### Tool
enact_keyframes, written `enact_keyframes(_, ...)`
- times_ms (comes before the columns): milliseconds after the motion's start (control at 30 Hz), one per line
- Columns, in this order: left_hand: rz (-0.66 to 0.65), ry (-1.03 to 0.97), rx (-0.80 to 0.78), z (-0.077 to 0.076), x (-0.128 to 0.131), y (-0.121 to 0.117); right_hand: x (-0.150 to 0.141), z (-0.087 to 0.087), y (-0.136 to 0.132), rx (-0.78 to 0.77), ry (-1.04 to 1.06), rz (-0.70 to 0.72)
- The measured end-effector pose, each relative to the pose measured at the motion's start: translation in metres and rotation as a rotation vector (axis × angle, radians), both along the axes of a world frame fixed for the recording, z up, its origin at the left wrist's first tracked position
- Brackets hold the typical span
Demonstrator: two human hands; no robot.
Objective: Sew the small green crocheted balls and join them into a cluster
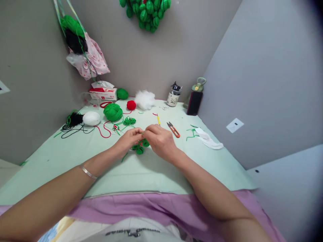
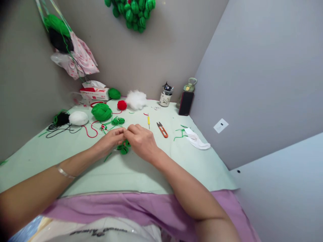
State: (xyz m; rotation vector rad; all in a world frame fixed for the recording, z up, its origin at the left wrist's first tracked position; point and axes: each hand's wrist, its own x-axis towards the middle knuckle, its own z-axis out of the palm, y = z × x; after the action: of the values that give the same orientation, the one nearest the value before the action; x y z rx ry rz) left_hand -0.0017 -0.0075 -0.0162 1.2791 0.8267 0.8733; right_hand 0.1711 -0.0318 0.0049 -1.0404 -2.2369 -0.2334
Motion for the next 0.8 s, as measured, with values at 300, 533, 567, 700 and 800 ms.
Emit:
enact_keyframes(300, -0.039, -0.086, -0.113, 0.013, -0.006, 0.002, -0.003, -0.005, 0.000, 0.149, 0.157, 0.095)
enact_keyframes(533, -0.024, -0.115, -0.135, 0.007, -0.004, 0.000, 0.000, -0.004, 0.007, -0.100, 0.238, 0.071)
enact_keyframes(567, -0.023, -0.114, -0.135, 0.006, -0.003, 0.000, 0.001, -0.004, 0.007, -0.131, 0.216, 0.082)
enact_keyframes(700, -0.013, -0.139, -0.149, 0.006, -0.001, -0.001, 0.001, -0.004, 0.006, -0.130, 0.117, 0.075)
enact_keyframes(800, -0.039, -0.178, -0.152, 0.007, 0.000, -0.001, -0.002, -0.006, 0.002, -0.111, 0.082, 0.098)
